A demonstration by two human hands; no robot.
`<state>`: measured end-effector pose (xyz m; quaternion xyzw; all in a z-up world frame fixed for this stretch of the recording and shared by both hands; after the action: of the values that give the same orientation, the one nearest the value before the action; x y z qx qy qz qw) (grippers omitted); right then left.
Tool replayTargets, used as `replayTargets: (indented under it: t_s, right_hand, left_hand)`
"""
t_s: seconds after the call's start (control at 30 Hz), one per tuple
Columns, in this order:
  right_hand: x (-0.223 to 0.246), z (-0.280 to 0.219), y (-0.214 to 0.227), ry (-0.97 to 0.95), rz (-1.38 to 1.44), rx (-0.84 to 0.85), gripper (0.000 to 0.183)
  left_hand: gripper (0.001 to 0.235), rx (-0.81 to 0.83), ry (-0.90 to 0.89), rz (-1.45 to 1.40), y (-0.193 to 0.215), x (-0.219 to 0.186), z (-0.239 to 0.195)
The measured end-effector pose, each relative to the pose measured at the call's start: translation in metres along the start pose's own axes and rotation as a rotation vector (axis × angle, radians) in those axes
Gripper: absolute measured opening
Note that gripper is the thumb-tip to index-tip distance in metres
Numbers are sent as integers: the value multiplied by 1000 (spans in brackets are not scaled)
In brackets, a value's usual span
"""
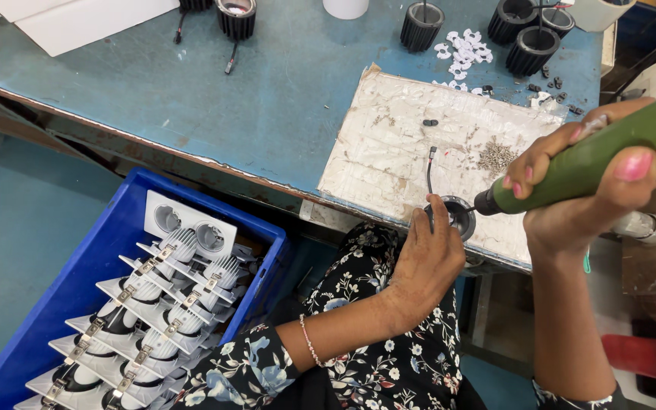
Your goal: The person assembles light fixtures by hand and uses a power screwdriver to secure various internal and external components of the circular housing.
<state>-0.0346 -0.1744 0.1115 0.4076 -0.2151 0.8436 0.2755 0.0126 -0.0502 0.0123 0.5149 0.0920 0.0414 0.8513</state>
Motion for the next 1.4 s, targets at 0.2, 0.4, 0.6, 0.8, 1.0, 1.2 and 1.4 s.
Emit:
replayTargets:
  t_s: [0.2,0.4,0.6,0.8,1.0,1.2,1.4]
  right_hand:
    - [14,4,-9,34,-112,-12,56]
    - [20,8,-15,-9,-71,-35,51]
    - [20,10,-12,-9,-59,-45,49]
    - [19,8,-6,9,-69,-65,54]
    - [11,-1,9,7,-97,-84,61]
    - [8,-1,12,55,-229,-7,72]
    - [6,-8,16,31,-173,42,59]
  left_hand:
    - [22,-61,6,-25,0,1,-1]
    - [21,-40,1,-70,-4,4,0]
    - [44,57,69,-393,-4,27,1]
    - [69,-65,160,-684,-10,42,-6]
    - [99,-91,130,-1030,-31,53,8]
    - [81,5,129,-1028,-42,60,9]
    - [79,-14,136,-1014,-43,59,9]
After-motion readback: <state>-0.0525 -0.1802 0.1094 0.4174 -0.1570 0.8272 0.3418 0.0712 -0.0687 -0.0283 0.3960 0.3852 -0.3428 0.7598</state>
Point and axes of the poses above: each hand's wrist, its own z-axis towards the middle knuckle, its own y-axis out of the back of the hand, x = y × z, the point moved 6 cm from there along z, towards the middle knuckle, and after that the axes turned 4 degrees about x, right-handed, at the moved point
